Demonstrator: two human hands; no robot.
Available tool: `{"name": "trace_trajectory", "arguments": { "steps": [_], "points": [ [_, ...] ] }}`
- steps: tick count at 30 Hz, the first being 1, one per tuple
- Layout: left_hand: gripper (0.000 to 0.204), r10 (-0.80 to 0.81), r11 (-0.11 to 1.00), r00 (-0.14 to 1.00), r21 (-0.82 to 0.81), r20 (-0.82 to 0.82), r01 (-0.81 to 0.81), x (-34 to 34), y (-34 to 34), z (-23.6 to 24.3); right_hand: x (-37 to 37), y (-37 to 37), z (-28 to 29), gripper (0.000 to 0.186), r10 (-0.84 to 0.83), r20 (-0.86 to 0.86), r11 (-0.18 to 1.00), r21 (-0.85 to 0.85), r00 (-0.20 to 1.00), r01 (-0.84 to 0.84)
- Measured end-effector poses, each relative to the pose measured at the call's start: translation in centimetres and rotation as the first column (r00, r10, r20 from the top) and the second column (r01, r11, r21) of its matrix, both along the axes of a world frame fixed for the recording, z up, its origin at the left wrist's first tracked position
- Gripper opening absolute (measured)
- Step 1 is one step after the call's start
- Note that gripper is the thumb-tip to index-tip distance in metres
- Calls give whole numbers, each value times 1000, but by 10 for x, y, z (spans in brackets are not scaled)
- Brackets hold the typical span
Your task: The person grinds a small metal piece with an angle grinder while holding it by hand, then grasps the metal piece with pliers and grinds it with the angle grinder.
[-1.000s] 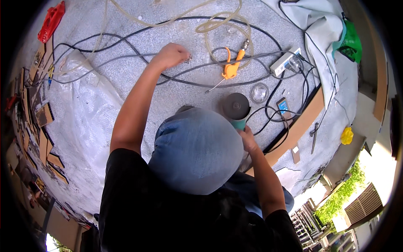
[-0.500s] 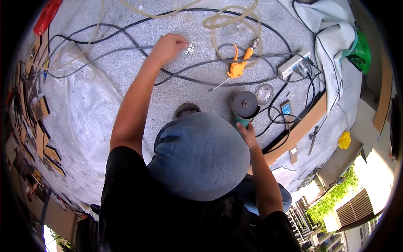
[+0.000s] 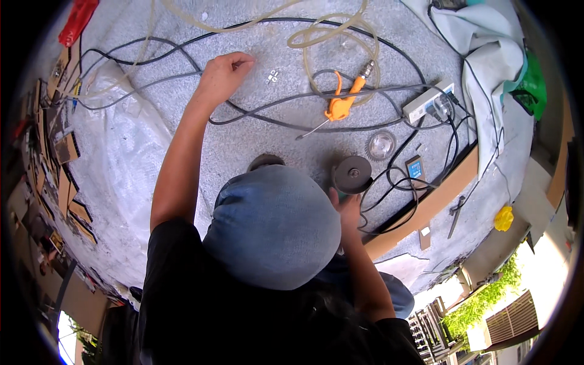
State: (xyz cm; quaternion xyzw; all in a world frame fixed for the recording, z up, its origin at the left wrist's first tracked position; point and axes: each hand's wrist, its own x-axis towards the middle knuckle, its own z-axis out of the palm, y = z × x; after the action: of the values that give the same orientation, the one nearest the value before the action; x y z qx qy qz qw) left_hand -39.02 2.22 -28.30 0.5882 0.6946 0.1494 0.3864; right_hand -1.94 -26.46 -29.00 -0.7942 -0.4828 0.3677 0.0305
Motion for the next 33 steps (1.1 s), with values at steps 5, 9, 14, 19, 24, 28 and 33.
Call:
{"name": "trace_trajectory", "arguments": {
  "steps": [5, 9, 14, 19, 24, 28, 33],
  "points": [
    [20, 43, 996, 999, 73, -4, -43, -10, -39, 11, 12, -6, -7, 74, 43, -61, 999, -9, 997, -44],
    [19, 64, 991, 998, 123, -24, -60, -11, -86, 53, 17, -9, -5, 75, 55, -91, 997, -49, 994, -59],
    [19, 102, 987, 995, -119, -15, -103, -19, -181, 181, 8, -42, 59, 67, 124, -118, 990, -55, 985, -131],
    [23, 271, 846, 962, -484, 27, -225, -32, -316, 310, -8, -75, 225, 41, 242, -364, 925, -195, 900, -327],
    [56, 723, 440, 684, -830, 100, -344, -17, -404, 462, 7, -99, 415, 40, 401, -393, 768, -348, 827, -538],
    [72, 546, 643, 786, -747, 290, -171, 18, -468, 559, 1, -78, 537, 43, 574, -358, 674, -305, 736, -673],
    [54, 565, 730, 779, -604, 271, -320, 16, -567, 629, -16, -61, 625, 39, 683, -250, 681, -123, 687, -722]
  ]
}}
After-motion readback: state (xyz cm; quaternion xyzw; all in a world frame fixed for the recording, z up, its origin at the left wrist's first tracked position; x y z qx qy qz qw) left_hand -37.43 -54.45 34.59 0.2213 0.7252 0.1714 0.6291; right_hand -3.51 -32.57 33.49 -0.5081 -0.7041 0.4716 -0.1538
